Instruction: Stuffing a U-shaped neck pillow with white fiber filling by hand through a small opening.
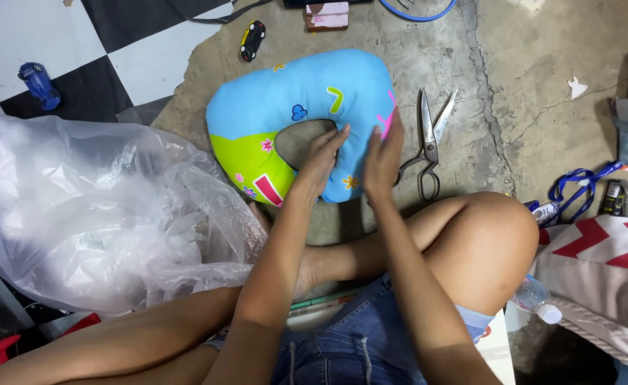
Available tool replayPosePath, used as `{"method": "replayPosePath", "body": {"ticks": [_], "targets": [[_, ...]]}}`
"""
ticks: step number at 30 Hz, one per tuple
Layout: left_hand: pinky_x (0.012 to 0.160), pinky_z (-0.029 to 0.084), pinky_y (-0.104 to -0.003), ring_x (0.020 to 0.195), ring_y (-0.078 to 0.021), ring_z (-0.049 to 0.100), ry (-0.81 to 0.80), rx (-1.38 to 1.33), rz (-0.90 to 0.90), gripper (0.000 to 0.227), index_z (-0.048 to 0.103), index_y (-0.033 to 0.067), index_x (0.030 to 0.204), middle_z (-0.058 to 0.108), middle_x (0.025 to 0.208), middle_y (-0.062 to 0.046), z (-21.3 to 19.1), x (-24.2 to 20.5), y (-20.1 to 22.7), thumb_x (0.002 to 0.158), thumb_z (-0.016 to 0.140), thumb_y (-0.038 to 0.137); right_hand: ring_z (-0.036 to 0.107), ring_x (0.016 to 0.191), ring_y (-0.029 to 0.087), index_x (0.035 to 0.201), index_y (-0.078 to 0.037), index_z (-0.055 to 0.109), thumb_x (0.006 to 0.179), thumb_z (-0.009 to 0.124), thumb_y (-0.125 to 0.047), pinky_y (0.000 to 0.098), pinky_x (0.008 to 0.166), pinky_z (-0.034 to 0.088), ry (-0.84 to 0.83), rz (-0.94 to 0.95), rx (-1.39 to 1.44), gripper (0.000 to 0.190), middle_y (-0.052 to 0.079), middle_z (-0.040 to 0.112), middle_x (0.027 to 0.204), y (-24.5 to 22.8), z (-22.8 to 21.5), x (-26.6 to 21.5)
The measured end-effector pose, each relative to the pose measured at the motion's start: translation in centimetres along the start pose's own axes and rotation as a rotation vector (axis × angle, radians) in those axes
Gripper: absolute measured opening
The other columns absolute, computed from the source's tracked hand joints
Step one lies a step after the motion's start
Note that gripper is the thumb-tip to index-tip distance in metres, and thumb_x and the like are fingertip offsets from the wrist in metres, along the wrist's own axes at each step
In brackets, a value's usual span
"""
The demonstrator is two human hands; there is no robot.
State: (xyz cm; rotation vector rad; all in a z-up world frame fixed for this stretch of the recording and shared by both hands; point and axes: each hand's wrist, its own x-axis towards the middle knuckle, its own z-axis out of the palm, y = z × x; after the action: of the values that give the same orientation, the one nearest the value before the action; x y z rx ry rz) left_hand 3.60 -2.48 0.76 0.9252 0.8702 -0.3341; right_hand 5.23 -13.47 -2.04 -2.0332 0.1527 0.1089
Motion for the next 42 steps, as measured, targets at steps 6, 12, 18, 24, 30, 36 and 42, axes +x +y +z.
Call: {"method": "replayPosePath", "body": {"ticks": [6, 12, 18, 24, 30, 36, 42], "targets": [[0.113, 0.045, -0.051, 0.126, -0.0316, 0.06, -0.127, 0.253, -0.053, 0.081, 0.072, 0.0073, 0.127, 0.068, 0.123, -0.011, -0.4, 3.7, 0.3, 0.08, 0.077, 0.073, 0.039, 0.145, 0.044, 0.162, -0.004, 0.025, 0.117, 0.035, -0.03, 0.0559, 0.123, 0.028, 0.037, -0.14, -0.201, 0.052, 0.021, 0.035, 0.158, 2.9, 1.9, -0.3], [0.118, 0.04, -0.051, 0.136, -0.0289, 0.056, -0.128, 0.299, 0.071, 0.061, 0.072, 0.0142, 0.132, 0.069, 0.135, -0.006, -1.4, 8.7, -3.8, 0.101, 0.059, 0.066, 0.02, 0.16, 0.035, 0.166, -0.011, 0.029, 0.118, 0.034, -0.039, 0.0557, 0.127, 0.016, 0.029, -0.276, -0.449, 0.055, 0.012, 0.019, 0.172, -0.2, 1.5, -1.0], [0.112, 0.047, -0.046, 0.13, -0.024, 0.059, -0.081, 0.326, 0.193, 0.052, 0.073, 0.0133, 0.131, 0.071, 0.13, -0.007, -1.7, 7.3, -4.7, 0.105, 0.059, 0.057, 0.024, 0.159, 0.035, 0.166, -0.017, 0.032, 0.116, 0.038, -0.03, 0.0554, 0.123, 0.02, 0.06, -0.39, -0.665, 0.052, 0.013, 0.024, 0.172, 3.0, 2.7, -0.1], [0.087, 0.063, -0.039, 0.102, -0.0244, 0.077, 0.259, 0.645, 0.492, 0.02, 0.07, 0.0185, 0.12, 0.08, 0.11, -0.005, -4.6, 4.7, -7.7, 0.102, 0.062, 0.019, 0.011, 0.16, 0.04, 0.17, -0.015, 0.02, 0.117, 0.039, -0.04, 0.0682, 0.12, 0.022, 0.023, -0.398, -0.796, 0.062, 0.017, 0.012, 0.174, 2.3, 2.8, -0.6], [0.093, 0.061, -0.046, 0.102, -0.0363, 0.074, 0.459, 0.63, 0.836, 0.039, 0.064, 0.0097, 0.13, 0.077, 0.108, -0.015, -11.6, -10.3, -1.6, 0.094, 0.06, -0.006, 0.005, 0.156, 0.048, 0.169, -0.005, 0.01, 0.116, 0.059, -0.057, 0.0763, 0.118, 0.027, -0.159, -0.306, -0.985, 0.089, 0.029, 0.008, 0.17, 0.9, 2.9, -0.2], [0.081, 0.055, -0.04, 0.095, -0.0305, 0.075, 0.84, 0.789, 0.435, 0.012, 0.065, 0.0108, 0.097, 0.079, 0.099, -0.007, -26.7, -17.5, -1.0, 0.087, 0.071, 0.008, -0.001, 0.161, 0.041, 0.172, -0.014, 0.003, 0.121, 0.04, -0.06, 0.0782, 0.12, 0.019, -0.229, -0.269, -0.762, 0.078, 0.014, -0.004, 0.175, 0.6, 1.1, 0.5], [0.071, 0.064, -0.051, 0.086, -0.0405, 0.078, 0.717, 1.16, 0.082, 0.015, 0.078, -0.0007, 0.097, 0.075, 0.085, -0.024, -32.6, -6.0, -8.9, 0.091, 0.065, 0.004, 0.038, 0.143, 0.056, 0.142, -0.001, 0.055, 0.098, 0.065, 0.0, 0.0645, 0.116, 0.037, -0.197, -0.551, -0.265, 0.045, 0.031, 0.031, 0.155, -5.9, 0.9, -7.3]]}}
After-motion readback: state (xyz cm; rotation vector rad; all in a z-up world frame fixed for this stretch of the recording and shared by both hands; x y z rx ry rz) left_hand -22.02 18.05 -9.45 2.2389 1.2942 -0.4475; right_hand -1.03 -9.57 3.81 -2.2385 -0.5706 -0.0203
